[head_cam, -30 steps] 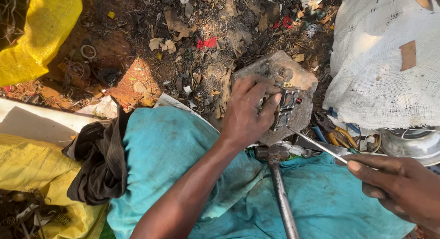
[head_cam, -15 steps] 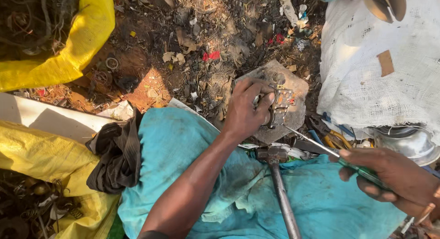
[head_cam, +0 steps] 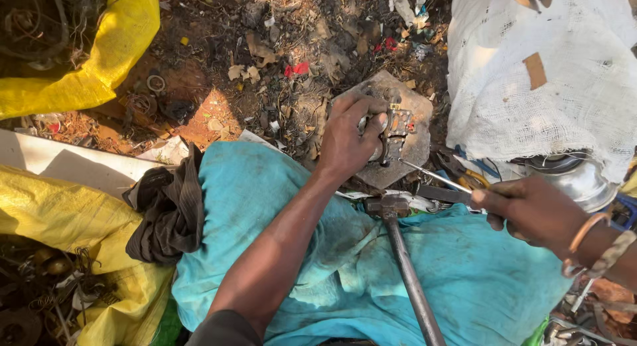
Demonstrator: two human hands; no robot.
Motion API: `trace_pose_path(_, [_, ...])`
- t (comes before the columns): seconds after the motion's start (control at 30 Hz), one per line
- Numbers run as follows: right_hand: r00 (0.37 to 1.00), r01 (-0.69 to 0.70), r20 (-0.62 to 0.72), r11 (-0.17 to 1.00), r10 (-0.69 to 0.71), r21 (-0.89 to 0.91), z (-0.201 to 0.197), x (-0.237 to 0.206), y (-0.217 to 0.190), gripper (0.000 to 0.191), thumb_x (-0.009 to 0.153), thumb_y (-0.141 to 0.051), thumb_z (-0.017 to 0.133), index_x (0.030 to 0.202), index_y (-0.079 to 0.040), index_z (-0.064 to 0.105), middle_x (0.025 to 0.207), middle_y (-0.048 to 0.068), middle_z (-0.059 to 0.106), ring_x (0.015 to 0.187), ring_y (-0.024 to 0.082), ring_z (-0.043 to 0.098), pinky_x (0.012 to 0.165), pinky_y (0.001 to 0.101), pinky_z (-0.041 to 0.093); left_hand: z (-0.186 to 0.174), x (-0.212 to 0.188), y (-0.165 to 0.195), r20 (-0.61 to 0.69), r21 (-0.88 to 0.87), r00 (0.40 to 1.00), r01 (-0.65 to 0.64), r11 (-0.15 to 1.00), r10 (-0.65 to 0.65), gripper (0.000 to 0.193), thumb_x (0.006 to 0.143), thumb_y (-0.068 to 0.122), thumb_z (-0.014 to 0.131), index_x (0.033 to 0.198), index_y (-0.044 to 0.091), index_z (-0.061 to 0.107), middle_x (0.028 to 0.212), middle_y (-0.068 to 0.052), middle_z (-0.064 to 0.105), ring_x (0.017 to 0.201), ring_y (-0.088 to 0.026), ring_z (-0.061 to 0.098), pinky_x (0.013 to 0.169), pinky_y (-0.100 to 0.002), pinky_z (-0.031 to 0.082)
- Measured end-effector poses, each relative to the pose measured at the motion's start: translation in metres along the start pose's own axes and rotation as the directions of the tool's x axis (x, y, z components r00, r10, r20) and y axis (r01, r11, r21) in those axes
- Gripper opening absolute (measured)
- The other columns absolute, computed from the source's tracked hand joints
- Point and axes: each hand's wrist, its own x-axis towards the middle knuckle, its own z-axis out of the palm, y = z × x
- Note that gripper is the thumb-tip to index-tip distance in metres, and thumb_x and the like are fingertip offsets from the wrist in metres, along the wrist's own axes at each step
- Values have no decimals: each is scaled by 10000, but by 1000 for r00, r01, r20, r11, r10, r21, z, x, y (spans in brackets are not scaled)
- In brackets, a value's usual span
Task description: The person sits on the ground and dismantles a small electric motor resting on a stone slab. They use a screwdriver to pry at the motor housing and a hammer to strike it, working the casing apart by hand.
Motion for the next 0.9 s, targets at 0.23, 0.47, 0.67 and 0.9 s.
trace_pose_path(0.23, [637, 543, -368, 733, -677, -409, 4, -19, 8, 523, 827, -356, 825, 1240, -61, 697, 876, 83, 741, 729, 236, 703, 585, 406, 567, 1, -1, 1, -20, 12, 997, -72, 997, 72, 245, 907, 108, 736, 1151, 90, 746, 1198, -126, 675, 1228, -348, 594, 1033, -451, 479])
trace_pose_path(0.47, [756, 284, -273, 674, -595, -682, 6, -18, 2, 396, 888, -310, 691, 1258, -170, 721, 881, 15, 734, 750, 196, 669, 558, 378, 528, -1, 0, 4, 27, 10, 999, -23, 1000, 23, 273, 917, 90, 719, 1189, 107, 738, 1179, -107, 702, 1215, -338, 603, 1063, -446, 478])
trace_pose_path(0.67, [990, -13, -133, 981, 40, 194, -12, -20, -7, 446, 891, -246, 808, 1282, -94, 655, 790, 145, 750, 640, 221, 679, 560, 398, 528, -3, 1, 3, 42, -23, 998, -40, 999, 41, 301, 896, 65, 697, 1194, 102, 728, 1184, -121, 696, 1210, -336, 609, 1037, -440, 480])
trace_pose_path(0.9, [562, 279, -185, 394, -807, -876, 15, -41, -10, 431, 790, -237, 714, 1209, -151, 655, 858, 18, 700, 763, 210, 704, 667, 367, 567, 3, 4, -9, 67, -17, 998, -7, 1000, 8, 287, 912, 90, 711, 1198, 110, 731, 1162, -118, 703, 1178, -315, 627, 1036, -434, 493])
